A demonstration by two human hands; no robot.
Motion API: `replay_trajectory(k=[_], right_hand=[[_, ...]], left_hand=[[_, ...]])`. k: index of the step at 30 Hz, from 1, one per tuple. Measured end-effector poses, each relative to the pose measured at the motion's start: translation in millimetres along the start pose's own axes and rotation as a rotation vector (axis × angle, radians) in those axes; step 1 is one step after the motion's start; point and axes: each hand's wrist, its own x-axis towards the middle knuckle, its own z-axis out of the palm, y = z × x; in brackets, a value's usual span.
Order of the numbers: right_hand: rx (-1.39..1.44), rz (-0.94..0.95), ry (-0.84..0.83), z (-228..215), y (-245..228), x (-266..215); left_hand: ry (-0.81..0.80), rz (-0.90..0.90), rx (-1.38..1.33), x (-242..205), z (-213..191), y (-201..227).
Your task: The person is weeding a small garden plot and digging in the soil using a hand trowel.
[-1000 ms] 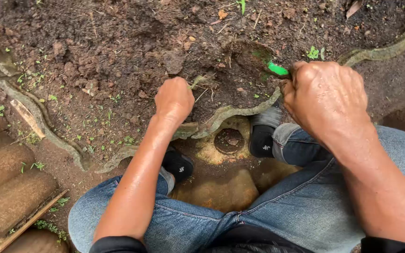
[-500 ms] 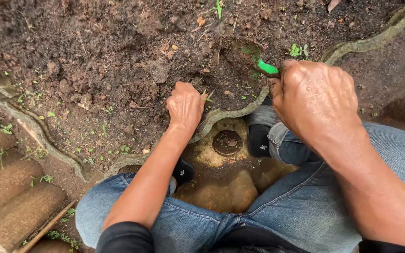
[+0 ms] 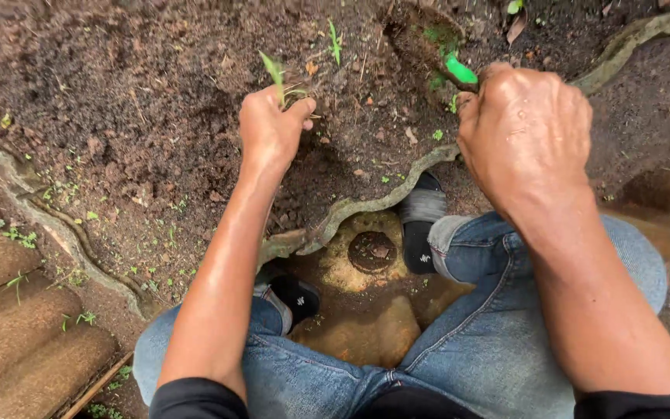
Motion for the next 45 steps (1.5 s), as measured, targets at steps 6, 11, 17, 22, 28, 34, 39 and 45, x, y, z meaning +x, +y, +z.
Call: replay_trajectory(k=[6, 11, 17, 22, 28, 34, 39, 45], right_hand=[[0.05, 0.055, -0.074, 19, 11, 4], [0.047, 0.089, -0.124, 15, 5, 14], [0.14, 0.122, -0.365, 37, -17, 35], [0.223, 0.021, -0.388, 73, -32, 53], [0.334, 0.094, -0.326, 109, -15, 50], [0.081, -0.032, -0.076, 42, 26, 34], [0.138, 0.026, 0.134, 21, 52, 30], [0.206, 0.084, 0.122, 21, 69, 25]], left_hand=[[0.053, 0.065, -0.001, 59, 31, 14], [0.012, 0.074, 0.19, 77, 47, 24], [0.041, 0.129, 0.219, 91, 46, 16], [-0.06, -0.047, -0.027, 97, 36, 22], [-0.061, -0.069, -0.186, 104, 34, 7], [-0.03, -0.019, -0.188, 46, -12, 50], [0.0, -0.148, -0.346, 12, -19, 49], [0.017, -0.067, -0.388, 11, 13, 36]])
